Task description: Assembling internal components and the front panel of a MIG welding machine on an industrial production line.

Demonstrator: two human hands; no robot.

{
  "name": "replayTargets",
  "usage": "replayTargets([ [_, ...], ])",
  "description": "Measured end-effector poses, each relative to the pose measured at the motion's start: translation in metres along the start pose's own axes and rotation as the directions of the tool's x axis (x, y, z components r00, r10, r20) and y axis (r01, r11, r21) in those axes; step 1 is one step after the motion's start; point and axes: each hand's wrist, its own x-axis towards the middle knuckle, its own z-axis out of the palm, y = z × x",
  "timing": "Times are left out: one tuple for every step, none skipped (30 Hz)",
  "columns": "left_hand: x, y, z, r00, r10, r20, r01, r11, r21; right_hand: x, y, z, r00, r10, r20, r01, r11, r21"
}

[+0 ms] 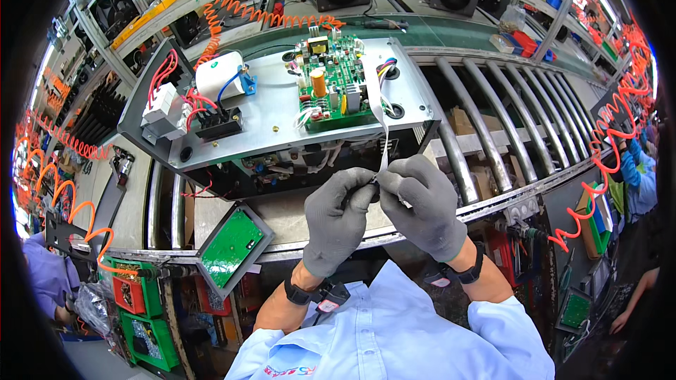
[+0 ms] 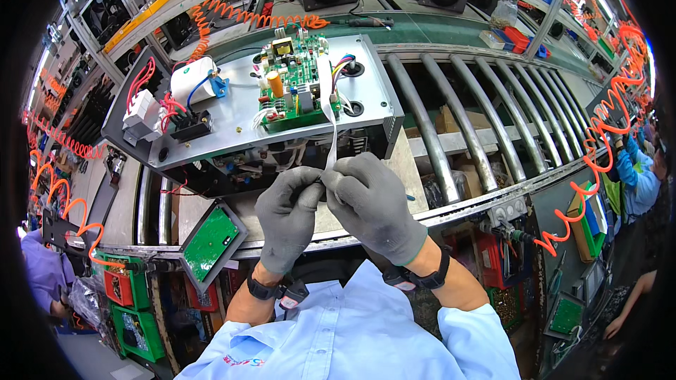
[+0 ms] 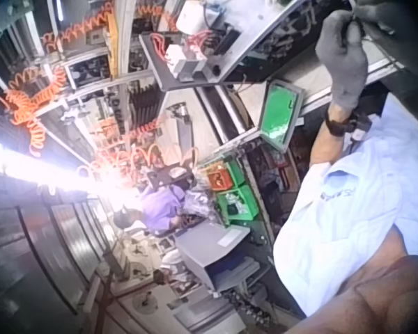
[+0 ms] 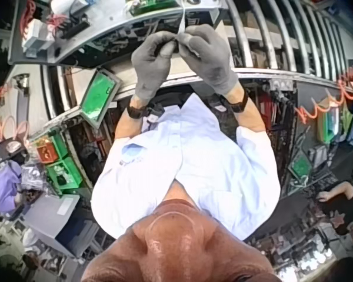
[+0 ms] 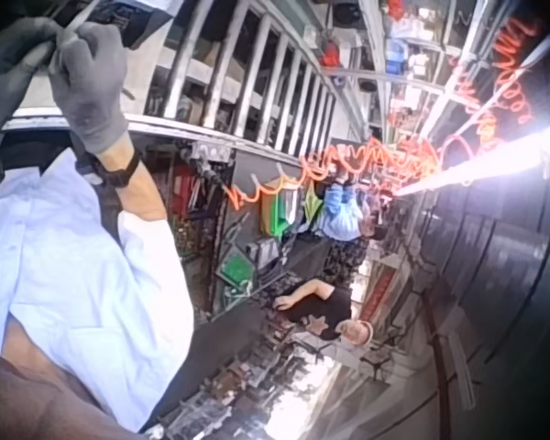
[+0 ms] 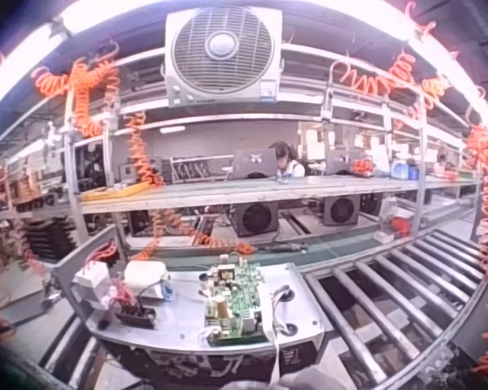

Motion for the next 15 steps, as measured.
replayTargets([
  [0.0, -0.002, 0.0, 0.998, -0.055, -0.002, 0.055, 0.997, -0.045, 0.001, 0.0, 0.001, 1.0, -0.011, -0.009, 0.011, 1.0, 0.006],
  [0.001, -0.005, 0.001, 0.999, -0.041, -0.001, 0.041, 0.998, -0.051, 0.002, 0.0, 0.002, 0.999, 0.04, -0.011, -0.039, 0.998, 0.043],
  [0.001, -0.008, 0.001, 0.994, -0.108, -0.001, 0.107, 0.98, -0.165, 0.003, 0.0, 0.003, 0.995, 0.094, -0.017, -0.092, 0.993, 0.074],
  [0.002, -0.011, 0.001, 0.984, -0.175, 0.008, 0.171, 0.946, -0.276, 0.003, -0.001, 0.005, 0.996, 0.091, -0.016, -0.09, 0.992, 0.084],
  [0.002, -0.015, 0.0, 0.985, -0.175, 0.008, 0.17, 0.947, -0.272, 0.003, -0.003, 0.006, 0.991, 0.131, -0.012, -0.129, 0.987, 0.092],
  [0.002, -0.019, -0.001, 0.967, -0.247, 0.056, 0.25, 0.892, -0.376, 0.003, -0.005, 0.007, 0.985, 0.175, -0.011, -0.173, 0.98, 0.096],
  [0.002, -0.023, -0.002, 0.927, -0.358, 0.108, 0.366, 0.808, -0.462, 0.003, -0.006, 0.009, 0.985, 0.174, -0.01, -0.172, 0.98, 0.101],
  [0.002, -0.026, -0.002, 0.942, -0.316, 0.114, 0.332, 0.818, -0.469, 0.003, -0.008, 0.01, 0.976, 0.215, -0.022, -0.211, 0.97, 0.118],
  [0.002, -0.03, -0.002, 0.93, -0.327, 0.168, 0.361, 0.722, -0.591, 0.003, -0.009, 0.011, 0.966, 0.255, -0.031, -0.249, 0.959, 0.135],
  [0.002, -0.032, -0.002, 0.908, -0.349, 0.231, 0.405, 0.593, -0.696, 0.003, -0.009, 0.012, 0.966, 0.258, -0.033, -0.251, 0.958, 0.136],
  [0.002, -0.034, -0.002, 0.917, -0.329, 0.224, 0.387, 0.608, -0.693, 0.004, -0.009, 0.013, 0.961, 0.274, -0.038, -0.266, 0.952, 0.149],
  [0.002, -0.036, -0.002, 0.911, -0.336, 0.239, 0.4, 0.576, -0.713, 0.005, -0.009, 0.013, 0.956, 0.29, -0.043, -0.28, 0.946, 0.162],
  [0.002, -0.037, -0.003, 0.9, -0.352, 0.259, 0.42, 0.532, -0.735, 0.005, -0.008, 0.013, 0.956, 0.29, -0.044, -0.28, 0.946, 0.163],
  [0.003, -0.038, -0.003, 0.905, -0.342, 0.252, 0.41, 0.543, -0.733, 0.006, -0.008, 0.014, 0.955, 0.294, -0.047, -0.282, 0.943, 0.175],
  [0.003, -0.038, -0.003, 0.905, -0.339, 0.257, 0.411, 0.54, -0.735, 0.006, -0.007, 0.014, 0.954, 0.297, -0.049, -0.283, 0.94, 0.188],
])
